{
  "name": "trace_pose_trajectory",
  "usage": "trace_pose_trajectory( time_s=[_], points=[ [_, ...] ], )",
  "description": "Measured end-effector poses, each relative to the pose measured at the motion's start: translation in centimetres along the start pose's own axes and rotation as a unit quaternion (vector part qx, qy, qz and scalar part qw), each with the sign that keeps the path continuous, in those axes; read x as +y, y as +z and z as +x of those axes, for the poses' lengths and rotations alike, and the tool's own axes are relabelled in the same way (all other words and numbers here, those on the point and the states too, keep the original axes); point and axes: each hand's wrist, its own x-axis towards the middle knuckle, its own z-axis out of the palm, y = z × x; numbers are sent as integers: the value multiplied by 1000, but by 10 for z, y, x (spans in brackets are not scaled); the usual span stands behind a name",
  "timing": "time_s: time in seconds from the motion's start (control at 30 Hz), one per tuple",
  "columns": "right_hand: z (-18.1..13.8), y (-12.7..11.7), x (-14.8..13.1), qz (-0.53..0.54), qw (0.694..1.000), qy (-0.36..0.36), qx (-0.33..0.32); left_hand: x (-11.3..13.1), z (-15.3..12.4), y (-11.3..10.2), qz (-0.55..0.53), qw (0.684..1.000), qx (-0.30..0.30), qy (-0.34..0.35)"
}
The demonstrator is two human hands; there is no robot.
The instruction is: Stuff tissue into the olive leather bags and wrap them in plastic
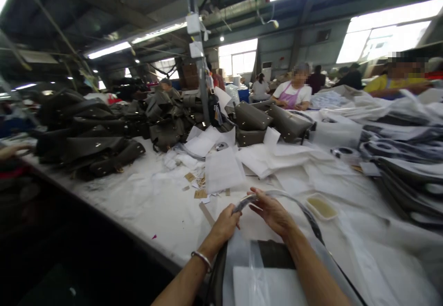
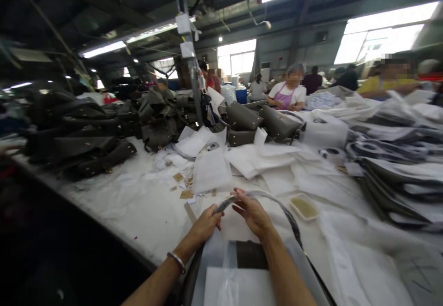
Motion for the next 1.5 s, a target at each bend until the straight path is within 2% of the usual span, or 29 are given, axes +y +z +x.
trace_pose_trajectory(
  time_s=[0.07, 0.13, 0.27, 0.37, 0.5, 0.63, 0.8, 0.93, 1.0, 1.07, 1.13, 1.2, 1.3, 1.37, 1.43, 1.5],
  points=[
    [0, 0, 12, -103, 994, 19, -12, 1, -3, 0, -4, 1000, 14, -2],
    [3, -4, 17, -135, 990, 35, -18, 4, -6, 0, 3, 1000, 27, -3],
    [10, -3, 12, -43, 998, 51, -8, 17, -7, 1, 40, 999, 25, 7],
    [12, 7, 0, 23, 998, 35, 53, 33, 0, 3, 70, 997, 5, 29],
    [21, 18, -12, 78, 986, -25, 142, 47, 12, 8, 112, 992, -37, 45],
    [35, 12, -7, 103, 979, -53, 166, 43, 12, 11, 162, 984, -65, 46],
    [45, 6, 4, 89, 975, -34, 203, 26, -1, 8, 186, 980, -56, 53],
    [42, 4, -7, 67, 973, 22, 222, 6, -11, -13, 193, 973, -31, 125],
    [36, -3, -18, 39, 969, 71, 234, -9, -16, -32, 208, 965, 1, 157],
    [24, -14, -28, 0, 967, 100, 236, -27, -19, -56, 226, 963, 35, 144],
    [5, -27, -33, -33, 966, 87, 242, -44, -22, -77, 250, 959, 54, 124],
    [-20, -36, -33, -59, 965, 49, 250, -55, -24, -91, 278, 952, 48, 120],
    [-61, -35, -21, -177, 965, 4, 194, -61, -25, -96, 321, 937, 12, 135],
    [-83, -27, -5, -333, 935, -19, 124, -60, -22, -92, 347, 925, -12, 151],
    [-95, -19, 14, -494, 864, -68, 63, -59, -17, -86, 369, 913, -38, 170],
    [-99, -15, 33, -599, 787, -144, 31, -58, -11, -83, 386, 901, -62, 186]
  ],
)
